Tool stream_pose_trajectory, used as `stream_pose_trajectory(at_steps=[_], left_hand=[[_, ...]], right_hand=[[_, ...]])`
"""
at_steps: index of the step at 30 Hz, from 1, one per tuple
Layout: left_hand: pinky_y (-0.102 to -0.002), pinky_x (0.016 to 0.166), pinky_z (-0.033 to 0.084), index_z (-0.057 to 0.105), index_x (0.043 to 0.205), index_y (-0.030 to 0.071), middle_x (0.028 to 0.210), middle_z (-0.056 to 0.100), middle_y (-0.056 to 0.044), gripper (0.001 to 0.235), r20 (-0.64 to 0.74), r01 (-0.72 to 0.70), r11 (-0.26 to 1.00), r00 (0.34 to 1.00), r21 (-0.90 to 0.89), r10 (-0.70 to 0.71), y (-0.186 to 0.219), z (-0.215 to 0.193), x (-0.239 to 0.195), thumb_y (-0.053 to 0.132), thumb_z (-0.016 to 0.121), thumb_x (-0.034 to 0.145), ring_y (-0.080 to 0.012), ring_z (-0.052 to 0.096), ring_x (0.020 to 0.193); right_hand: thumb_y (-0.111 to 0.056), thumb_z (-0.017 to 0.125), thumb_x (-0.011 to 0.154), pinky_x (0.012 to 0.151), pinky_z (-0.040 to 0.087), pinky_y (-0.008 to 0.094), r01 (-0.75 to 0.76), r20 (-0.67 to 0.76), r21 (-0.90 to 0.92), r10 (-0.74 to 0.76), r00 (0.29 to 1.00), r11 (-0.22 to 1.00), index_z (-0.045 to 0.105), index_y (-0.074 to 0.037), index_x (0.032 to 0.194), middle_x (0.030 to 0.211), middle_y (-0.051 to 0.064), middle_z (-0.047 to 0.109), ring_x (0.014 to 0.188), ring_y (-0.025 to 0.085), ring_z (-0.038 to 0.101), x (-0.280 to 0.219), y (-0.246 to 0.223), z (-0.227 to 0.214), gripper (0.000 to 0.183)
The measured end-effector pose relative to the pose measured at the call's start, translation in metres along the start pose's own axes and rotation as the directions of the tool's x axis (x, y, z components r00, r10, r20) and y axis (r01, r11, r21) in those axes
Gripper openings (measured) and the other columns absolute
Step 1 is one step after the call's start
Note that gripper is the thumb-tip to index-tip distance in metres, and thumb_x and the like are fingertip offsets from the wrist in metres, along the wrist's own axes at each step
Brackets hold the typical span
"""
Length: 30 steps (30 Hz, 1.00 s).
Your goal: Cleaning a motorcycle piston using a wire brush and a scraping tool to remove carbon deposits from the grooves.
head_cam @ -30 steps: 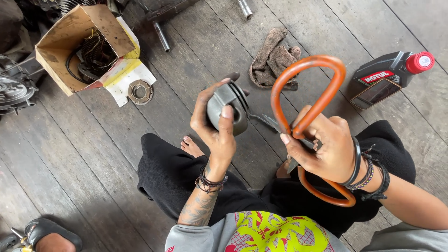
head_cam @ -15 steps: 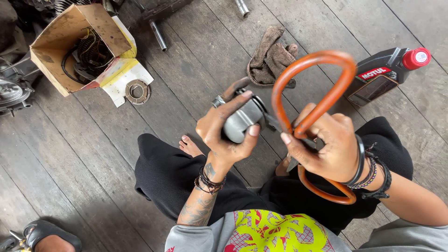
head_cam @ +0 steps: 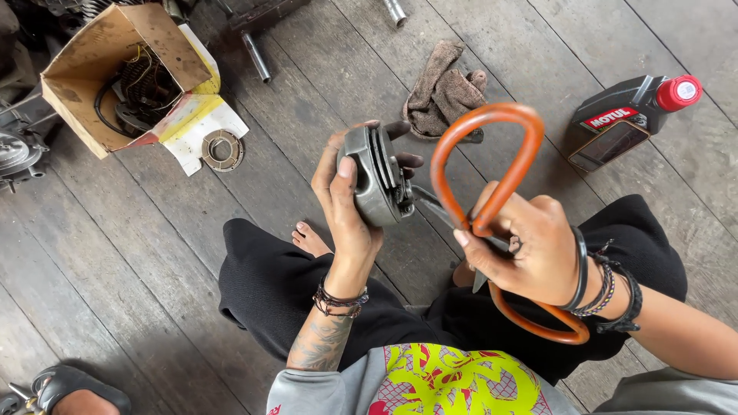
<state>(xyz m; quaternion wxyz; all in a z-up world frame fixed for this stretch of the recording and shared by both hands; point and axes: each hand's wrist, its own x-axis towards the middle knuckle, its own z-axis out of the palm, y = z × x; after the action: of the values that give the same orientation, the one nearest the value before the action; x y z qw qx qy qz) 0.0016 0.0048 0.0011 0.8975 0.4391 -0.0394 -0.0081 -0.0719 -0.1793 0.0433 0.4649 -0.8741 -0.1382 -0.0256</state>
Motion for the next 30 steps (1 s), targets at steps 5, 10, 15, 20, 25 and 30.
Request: stream_pose_trajectory(at_steps=[5, 10, 15, 20, 25, 30], left_hand=[[-0.033, 0.076, 0.058, 0.063, 0.12, 0.001, 0.111, 0.071, -0.017, 0.056, 0.016, 0.084, 0.996, 0.996, -0.011, -0.084, -0.006, 0.002, -0.004, 0.051, 0.065, 0.095, -0.0221, 0.072, 0.088], [-0.029, 0.089, 0.054, 0.067, 0.119, 0.007, 0.11, 0.07, -0.002, 0.054, 0.073, 0.038, 0.98, 0.996, 0.196, -0.053, 0.0, 0.006, -0.008, 0.056, 0.061, 0.098, -0.0124, 0.067, 0.099], [-0.035, 0.102, 0.051, 0.065, 0.117, 0.009, 0.115, 0.068, -0.005, 0.057, 0.108, -0.233, 0.839, 0.972, 0.491, 0.207, 0.011, 0.008, -0.008, 0.061, 0.052, 0.1, -0.0182, 0.067, 0.11], [-0.039, 0.089, 0.063, 0.057, 0.123, 0.004, 0.118, 0.067, -0.016, 0.056, 0.102, -0.337, 0.886, 0.941, 0.319, 0.321, 0.005, 0.013, -0.015, 0.056, 0.06, 0.1, -0.033, 0.079, 0.09], [-0.05, 0.094, 0.065, 0.05, 0.119, 0.002, 0.12, 0.063, -0.038, 0.055, 0.195, -0.448, 0.873, 0.89, 0.191, 0.413, -0.002, 0.007, -0.014, 0.052, 0.064, 0.101, -0.0438, 0.069, 0.117], [-0.058, 0.102, 0.061, 0.053, 0.114, -0.001, 0.101, 0.069, -0.029, 0.049, 0.234, -0.623, 0.693, 0.781, 0.363, 0.58, -0.006, 0.004, -0.013, 0.045, 0.062, 0.099, -0.0488, 0.068, 0.115]], right_hand=[[-0.012, 0.07, 0.091, 0.047, 0.026, 0.025, -0.007, 0.041, -0.024, 0.008, 0.999, 1.0, 0.046, -0.013, 0.083, 0.069, -0.003, 0.045, 0.043, 0.012, 0.034, 0.002, -0.005, -0.008, 0.026], [-0.023, 0.069, 0.095, 0.048, 0.035, 0.024, -0.14, 0.149, -0.021, 0.142, 0.979, 0.99, 0.053, -0.013, 0.086, 0.067, -0.005, 0.05, 0.048, 0.008, 0.042, 0.005, 0.005, -0.018, 0.021], [-0.018, 0.068, 0.095, 0.049, 0.035, 0.024, -0.232, 0.198, 0.051, 0.218, 0.956, 0.971, 0.058, -0.011, 0.09, 0.071, -0.004, 0.047, 0.054, 0.008, 0.038, 0.009, 0.006, -0.026, 0.014], [-0.027, 0.064, 0.093, 0.03, 0.059, 0.025, -0.497, 0.422, 0.406, 0.325, 0.846, 0.766, 0.049, -0.008, 0.087, 0.059, 0.014, 0.078, 0.039, 0.019, 0.076, 0.022, -0.013, -0.032, 0.025], [-0.031, 0.067, 0.094, 0.048, 0.046, 0.023, -0.435, 0.398, 0.315, 0.299, 0.868, 0.844, 0.056, -0.01, 0.085, 0.073, -0.002, 0.05, 0.059, 0.008, 0.05, 0.019, 0.0, -0.025, 0.026], [-0.023, 0.064, 0.098, 0.067, 0.041, 0.025, -0.295, 0.367, 0.322, 0.169, 0.915, 0.9, 0.057, -0.012, 0.087, 0.081, -0.003, 0.051, 0.072, 0.011, 0.045, 0.025, -0.002, -0.019, 0.018]])
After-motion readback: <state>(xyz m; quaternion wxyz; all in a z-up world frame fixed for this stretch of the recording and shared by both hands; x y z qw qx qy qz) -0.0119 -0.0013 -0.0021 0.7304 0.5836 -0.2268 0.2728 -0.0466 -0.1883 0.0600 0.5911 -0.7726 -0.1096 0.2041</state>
